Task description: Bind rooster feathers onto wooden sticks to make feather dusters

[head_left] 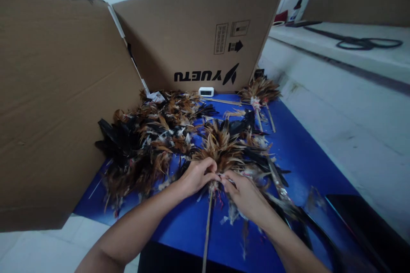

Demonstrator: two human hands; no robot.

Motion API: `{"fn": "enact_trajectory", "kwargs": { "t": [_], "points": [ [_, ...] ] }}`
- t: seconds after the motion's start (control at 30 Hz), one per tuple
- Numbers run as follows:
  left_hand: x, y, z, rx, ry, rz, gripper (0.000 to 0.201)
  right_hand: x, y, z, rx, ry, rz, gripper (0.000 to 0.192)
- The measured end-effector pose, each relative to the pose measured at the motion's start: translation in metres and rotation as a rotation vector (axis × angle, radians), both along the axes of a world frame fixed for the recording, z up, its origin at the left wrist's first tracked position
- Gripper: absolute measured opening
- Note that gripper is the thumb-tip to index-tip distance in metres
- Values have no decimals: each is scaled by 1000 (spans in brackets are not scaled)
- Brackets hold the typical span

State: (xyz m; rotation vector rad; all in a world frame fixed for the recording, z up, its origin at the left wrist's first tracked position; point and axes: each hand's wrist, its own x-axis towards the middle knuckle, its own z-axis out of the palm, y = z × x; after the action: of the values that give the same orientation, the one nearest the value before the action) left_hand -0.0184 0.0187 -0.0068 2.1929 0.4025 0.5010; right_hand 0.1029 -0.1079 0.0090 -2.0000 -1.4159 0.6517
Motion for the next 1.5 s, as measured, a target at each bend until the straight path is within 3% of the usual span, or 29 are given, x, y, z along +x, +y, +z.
{"fn": "enact_trajectory", "kwargs": {
  "t": [0.27,0.7,0.87,0.97,1.2,1.5],
  "points": [
    [0,3,-4,98,-12,-85,12,0,-3,6,20,13,-35,25],
    [-4,1,-11,403,30,-141,19,-11,-3,2,194,-21,-63,21],
    [-4,1,-9,325,-22,-137,16,-6,-3,6,279,-28,-45,23],
    [-3,2,-8,262,-56,-135,14,-2,-4,2,324,-141,-55,23],
    [-3,2,-11,221,-106,-105,9,0,-4,-11,288,-445,-32,26],
    [-3,2,-10,190,-101,-123,12,-1,-2,-7,261,-490,16,29]
  ]
}}
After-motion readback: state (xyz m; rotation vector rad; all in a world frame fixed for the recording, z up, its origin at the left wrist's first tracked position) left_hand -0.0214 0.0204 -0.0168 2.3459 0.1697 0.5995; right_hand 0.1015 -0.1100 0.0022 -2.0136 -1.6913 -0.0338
